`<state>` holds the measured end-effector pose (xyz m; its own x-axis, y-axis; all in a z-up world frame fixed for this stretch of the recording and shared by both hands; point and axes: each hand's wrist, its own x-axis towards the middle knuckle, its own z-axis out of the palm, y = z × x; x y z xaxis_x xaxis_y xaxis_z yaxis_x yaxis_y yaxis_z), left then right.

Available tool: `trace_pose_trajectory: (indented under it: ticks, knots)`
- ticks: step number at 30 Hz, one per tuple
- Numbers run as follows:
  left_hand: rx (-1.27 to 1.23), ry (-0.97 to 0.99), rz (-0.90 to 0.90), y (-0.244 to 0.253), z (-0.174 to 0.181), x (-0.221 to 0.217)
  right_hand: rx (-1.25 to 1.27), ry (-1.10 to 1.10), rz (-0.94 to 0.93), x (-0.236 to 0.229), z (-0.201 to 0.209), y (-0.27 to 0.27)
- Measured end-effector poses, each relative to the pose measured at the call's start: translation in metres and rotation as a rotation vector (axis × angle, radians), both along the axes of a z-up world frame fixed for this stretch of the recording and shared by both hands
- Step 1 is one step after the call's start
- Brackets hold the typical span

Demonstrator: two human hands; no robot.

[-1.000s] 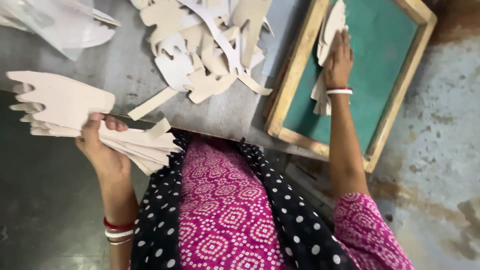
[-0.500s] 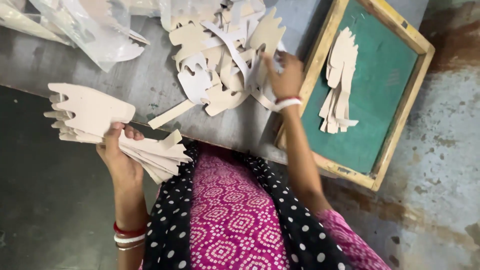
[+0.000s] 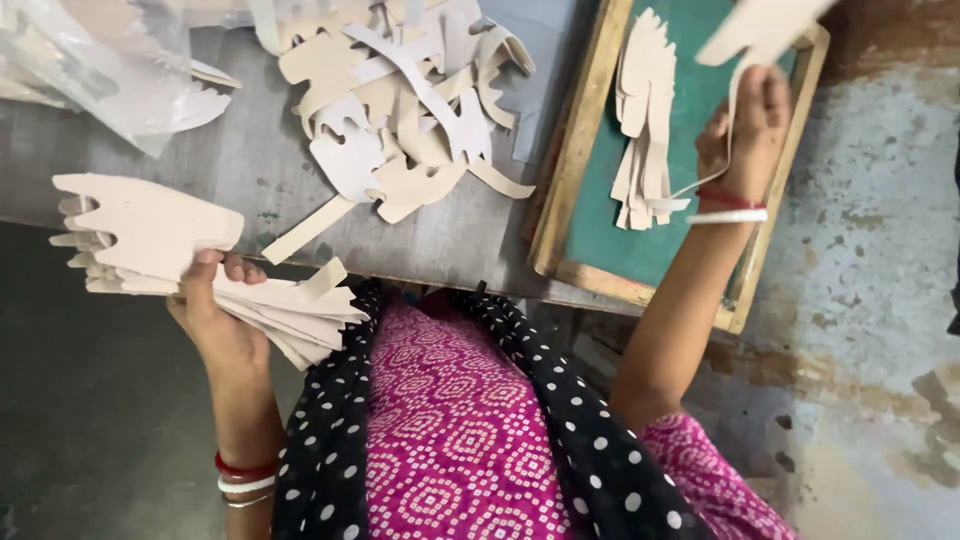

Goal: The person sorts beige shoe parts by picking them up from a pile on a table and placing them into a wooden tray. They repeatedly gather stacks of the parts, align them, and transfer them to the tray. The camera moves erratically at one point before returning to the task.

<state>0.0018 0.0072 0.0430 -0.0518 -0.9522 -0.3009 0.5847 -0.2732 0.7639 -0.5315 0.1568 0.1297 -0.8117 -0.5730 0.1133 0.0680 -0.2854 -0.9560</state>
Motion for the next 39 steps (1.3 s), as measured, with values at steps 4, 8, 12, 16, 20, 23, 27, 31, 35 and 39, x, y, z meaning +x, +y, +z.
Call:
trace_pose_trajectory:
  ticks: [4, 8, 12, 16, 20, 23, 27, 31, 35, 39]
  knots:
    - [0.005, -0.004, 0.001, 0.002, -0.005, -0.001, 0.573, -0.106, 0.058, -0.109, -0.135, 0.005]
    - [0.001, -0.010, 0.002, 0.002, -0.005, -0.010, 0.949, 0.438, -0.044, -0.142, -0.206, -0.003]
    - [0.007, 0.022, 0.000, 0.009, -0.005, -0.011, 1.442, 0.818, -0.394, -0.020, -0.106, -0.032]
    - [0.039, 0.034, 0.060, 0.015, -0.013, -0.013, 1.428, 1.157, -0.515, -0.078, -0.217, 0.002]
    - [0.039, 0.022, 0.108, 0.020, -0.007, 0.001, 1.402, 0.989, -0.419, -0.072, -0.195, 0.006]
    - [0.025, 0.037, 0.149, 0.020, -0.001, 0.009, 1.131, 1.106, -0.515, -0.047, -0.151, -0.014]
    - [0.033, 0.012, 0.182, 0.024, -0.001, 0.024, 0.715, 0.899, -0.014, 0.079, -0.111, -0.056]
    - [0.020, 0.018, 0.180, 0.026, -0.012, 0.035, 0.384, 1.468, 0.855, 0.187, -0.105, -0.104]
    - [0.011, 0.001, 0.159, 0.027, -0.009, 0.040, 0.416, 1.753, 0.746, 0.184, -0.127, -0.117]
    - [0.005, -0.027, 0.133, 0.027, -0.008, 0.041, 0.549, 1.554, 0.890, 0.172, -0.144, -0.101]
